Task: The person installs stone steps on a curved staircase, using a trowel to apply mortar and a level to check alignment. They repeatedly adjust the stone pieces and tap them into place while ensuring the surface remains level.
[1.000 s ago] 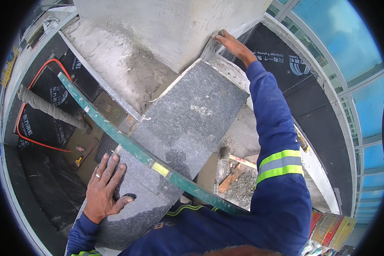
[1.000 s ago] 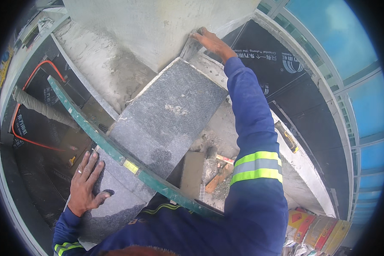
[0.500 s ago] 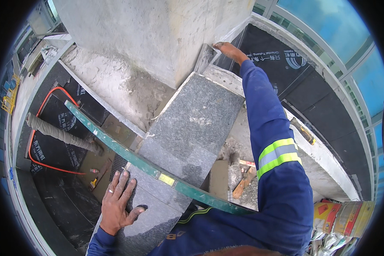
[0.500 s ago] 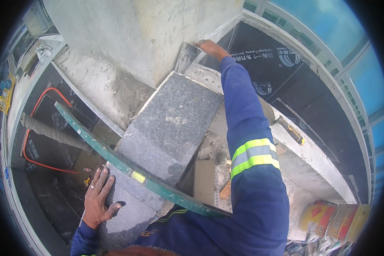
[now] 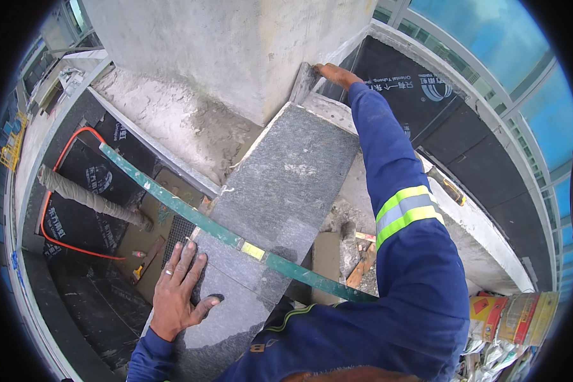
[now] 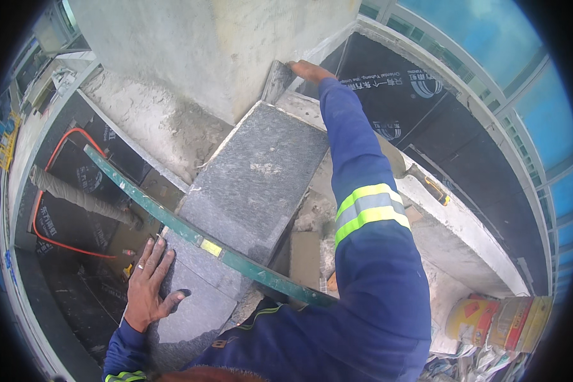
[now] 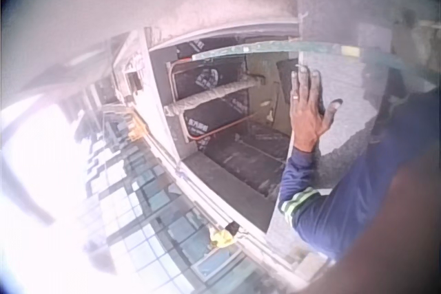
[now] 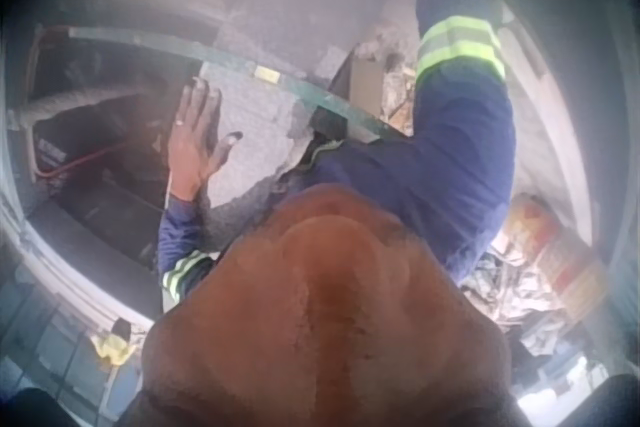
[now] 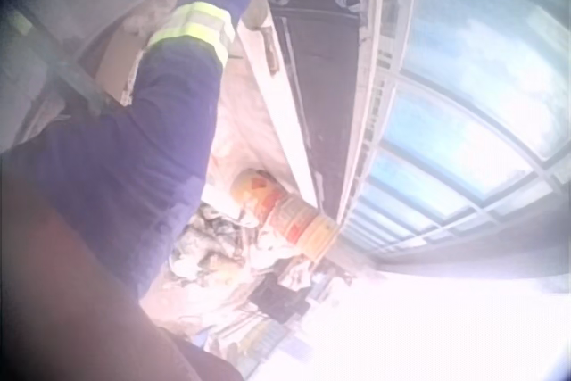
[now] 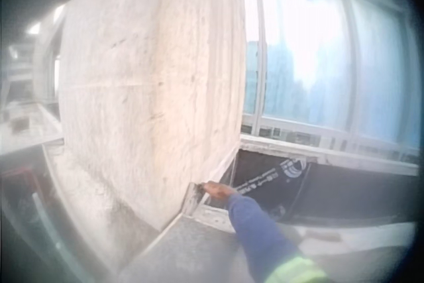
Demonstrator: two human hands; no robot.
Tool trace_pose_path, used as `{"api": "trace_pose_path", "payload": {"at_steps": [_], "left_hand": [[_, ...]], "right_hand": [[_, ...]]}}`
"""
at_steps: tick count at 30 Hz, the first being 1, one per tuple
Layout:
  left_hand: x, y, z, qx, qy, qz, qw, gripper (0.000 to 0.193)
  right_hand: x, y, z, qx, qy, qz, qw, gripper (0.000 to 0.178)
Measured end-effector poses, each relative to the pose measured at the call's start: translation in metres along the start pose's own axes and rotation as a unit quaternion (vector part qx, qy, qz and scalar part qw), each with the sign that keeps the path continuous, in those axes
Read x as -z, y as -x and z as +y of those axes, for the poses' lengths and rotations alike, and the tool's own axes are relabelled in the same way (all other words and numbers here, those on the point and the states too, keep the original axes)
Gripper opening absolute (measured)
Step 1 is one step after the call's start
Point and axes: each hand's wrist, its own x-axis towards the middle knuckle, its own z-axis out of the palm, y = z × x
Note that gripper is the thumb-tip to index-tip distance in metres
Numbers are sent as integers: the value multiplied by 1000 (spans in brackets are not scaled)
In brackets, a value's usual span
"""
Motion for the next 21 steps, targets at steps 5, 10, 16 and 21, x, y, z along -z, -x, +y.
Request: {"api": "trace_pose_path", "payload": {"at_steps": [5, 10, 16, 21], "left_hand": [[4, 10, 6, 16, -8, 3, 1000, 83], [-4, -18, -10, -44, -4, 4, 999, 83], [4, 1, 1, -1, -19, -8, 1000, 84], [2, -3, 0, -7, -8, -4, 1000, 84]], "right_hand": [[3, -2, -26, 5, 33, -35, 999, 80], [27, -53, 72, -15, -73, 18, 997, 79], [-17, -28, 14, -18, -244, -112, 963, 77], [-19, -35, 28, 11, -266, -98, 959, 74]]}}
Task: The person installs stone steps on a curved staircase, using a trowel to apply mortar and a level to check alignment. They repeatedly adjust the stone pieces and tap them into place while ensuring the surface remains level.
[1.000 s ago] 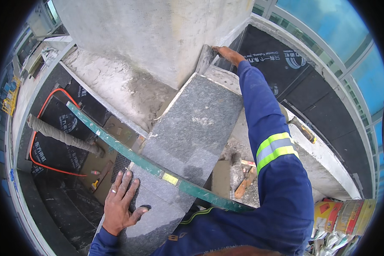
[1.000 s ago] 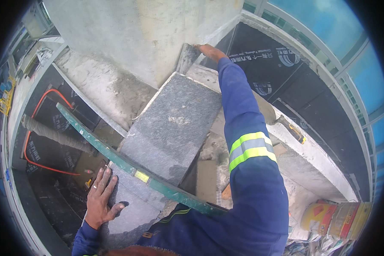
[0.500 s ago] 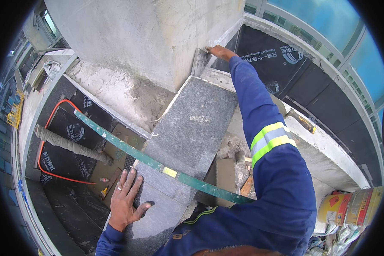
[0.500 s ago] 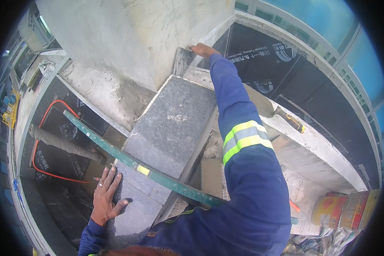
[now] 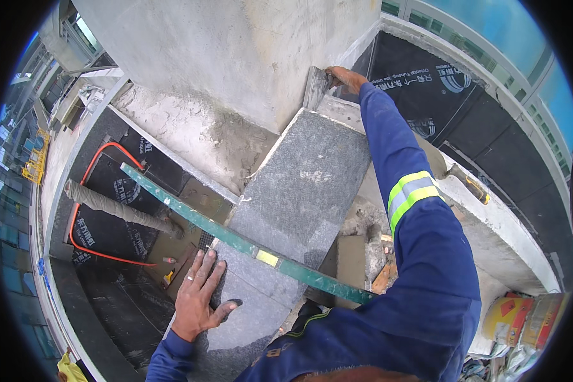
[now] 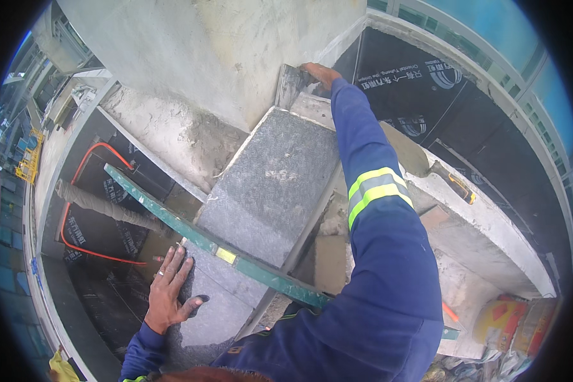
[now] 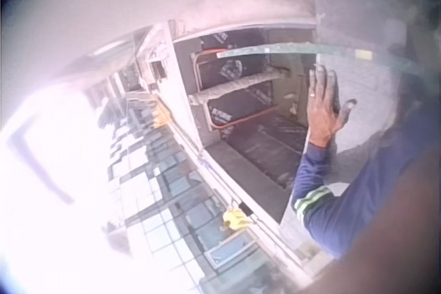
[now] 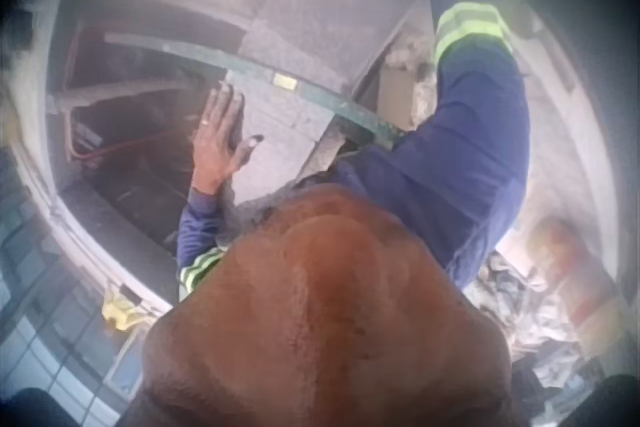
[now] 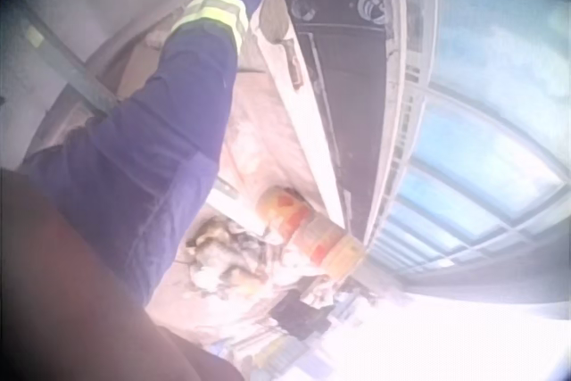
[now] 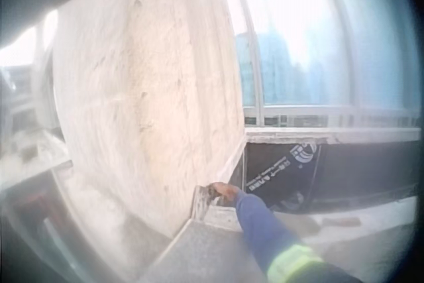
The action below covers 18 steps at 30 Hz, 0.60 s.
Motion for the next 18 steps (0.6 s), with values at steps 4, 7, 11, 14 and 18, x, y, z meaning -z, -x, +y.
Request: {"api": "trace_pose_path", "payload": {"at_steps": [4, 7, 11, 14, 18], "left_hand": [[0, 0, 2, 1, 10, 1, 1000, 84], [0, -3, 0, -5, 4, -4, 1000, 83], [2, -1, 2, 7, 6, -2, 1000, 85], [1, -1, 0, 12, 24, -6, 1000, 89], [2, -1, -2, 1, 9, -5, 1000, 85]], "right_hand": [[-3, -1, -2, 4, 7, -1, 1000, 72], [7, 1, -1, 7, 23, -14, 1000, 74], [-10, 3, -8, 0, -5, -4, 1000, 76], [-16, 6, -3, 0, -51, 23, 998, 76], [-22, 8, -1, 30, -56, 17, 998, 77]]}}
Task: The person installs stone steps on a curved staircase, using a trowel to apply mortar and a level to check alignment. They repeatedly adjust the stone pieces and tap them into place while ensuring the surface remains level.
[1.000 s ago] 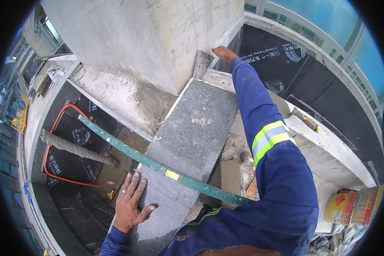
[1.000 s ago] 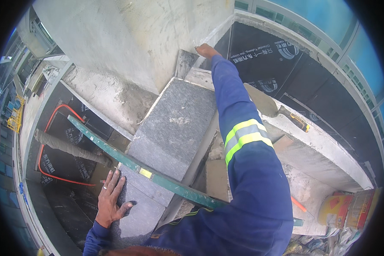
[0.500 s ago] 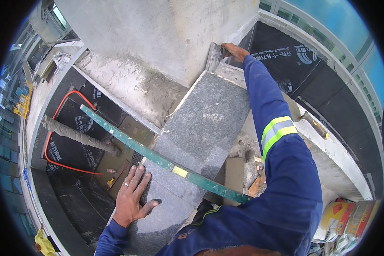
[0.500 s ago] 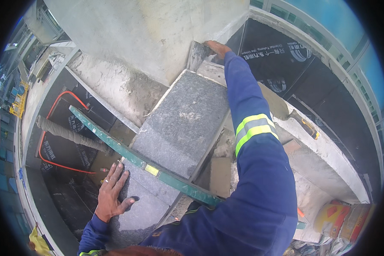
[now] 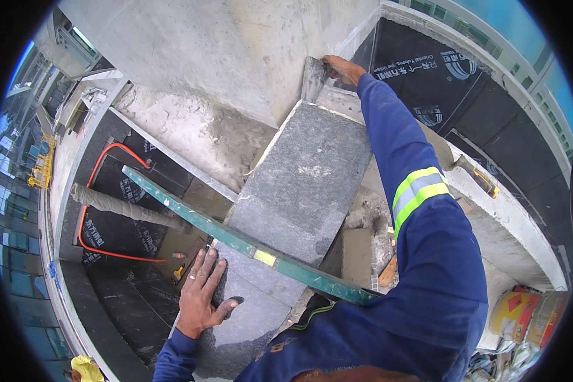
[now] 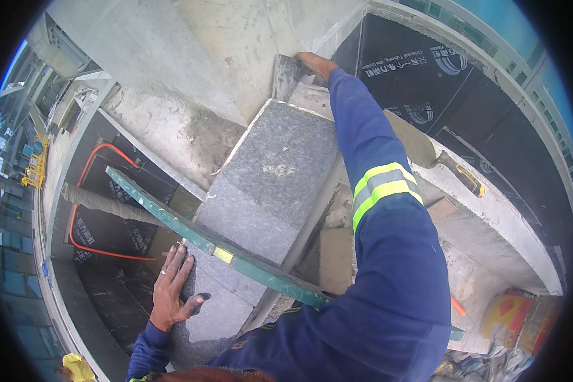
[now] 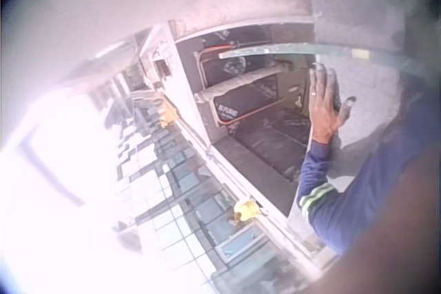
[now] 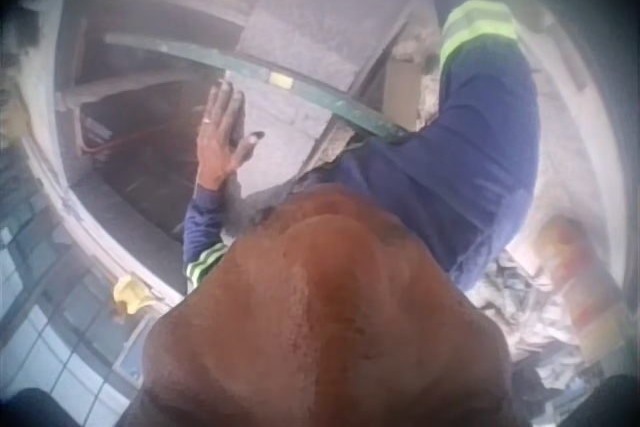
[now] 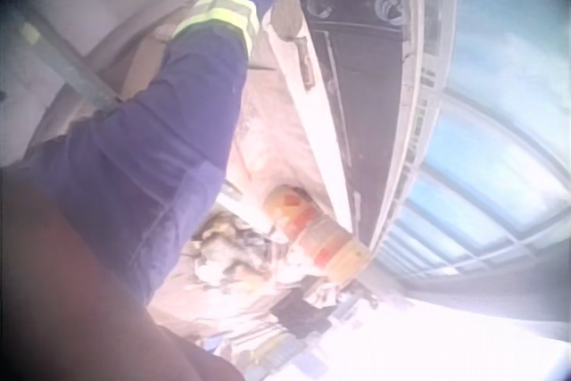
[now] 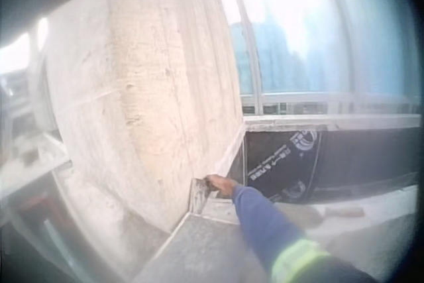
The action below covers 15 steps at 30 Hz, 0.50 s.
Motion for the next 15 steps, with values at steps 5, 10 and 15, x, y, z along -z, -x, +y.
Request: {"api": "trace_pose_path", "payload": {"at_steps": [5, 10, 15], "left_hand": [[-1, -4, 2, -3, -5, 2, 1000, 84], [-1, -2, 7, 6, -6, 4, 1000, 84], [0, -3, 7, 11, -7, 2, 1000, 85]], "right_hand": [[13, -1, -4, -9, 38, -28, 999, 78], [7, -5, 3, -2, 26, -30, 999, 80], [8, -20, 8, 9, 33, -50, 998, 75]]}}
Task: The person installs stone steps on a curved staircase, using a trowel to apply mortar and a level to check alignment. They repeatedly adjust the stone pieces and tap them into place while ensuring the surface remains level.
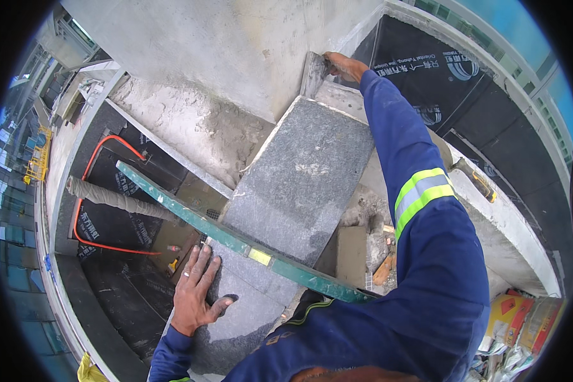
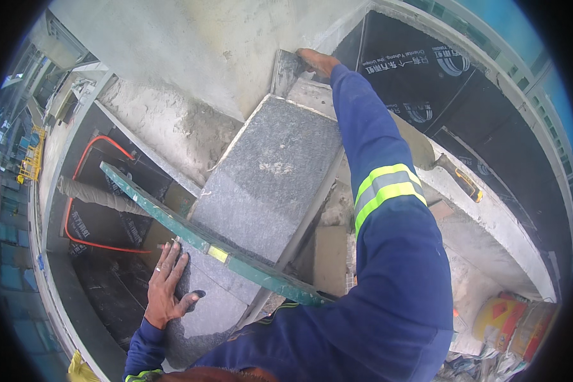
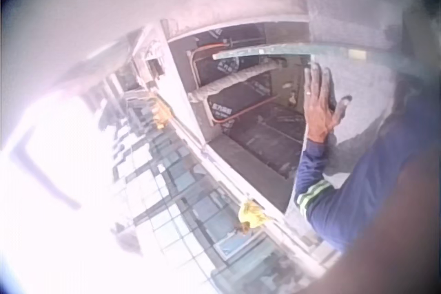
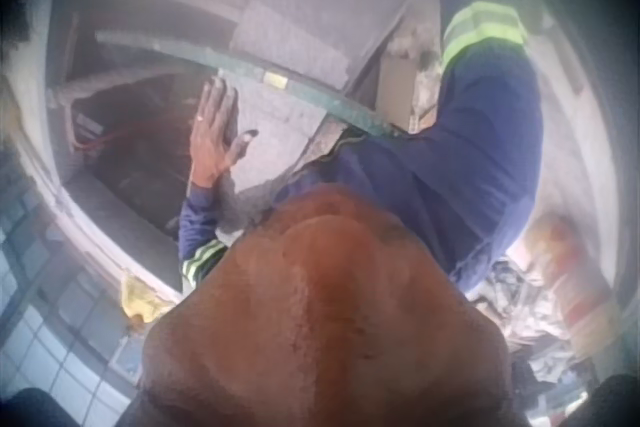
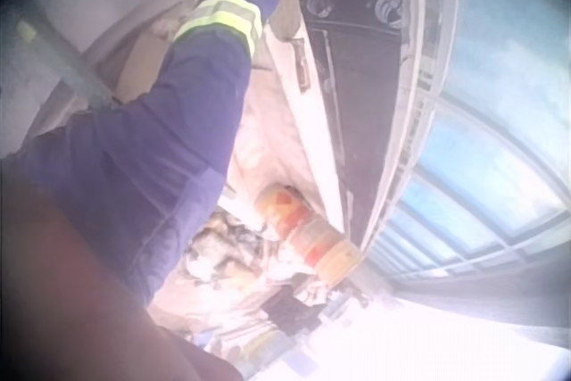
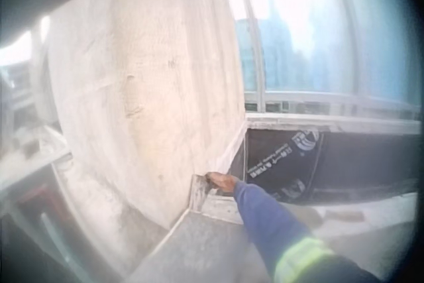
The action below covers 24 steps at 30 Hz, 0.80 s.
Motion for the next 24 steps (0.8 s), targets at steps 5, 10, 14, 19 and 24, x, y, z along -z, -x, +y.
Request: {"api": "trace_pose_path", "payload": {"at_steps": [5, 10, 14, 19, 24], "left_hand": [[-1, 0, -3, -4, 7, -2, 1000, 84], [-5, -2, -6, -8, 7, -5, 1000, 84], [-2, 16, 8, 24, 4, -3, 1000, 84], [-2, -4, -7, -31, 10, 1, 999, 84], [-4, 7, -2, -9, 5, 3, 1000, 84]], "right_hand": [[11, -18, 19, -1, 35, -1, 999, 76], [14, -17, 18, -54, 81, 6, 995, 73], [-28, -6, -29, -68, 160, 29, 984, 68], [31, -29, -10, -70, 197, 110, 972, 61], [19, -22, -21, -23, 217, 54, 974, 60]]}}
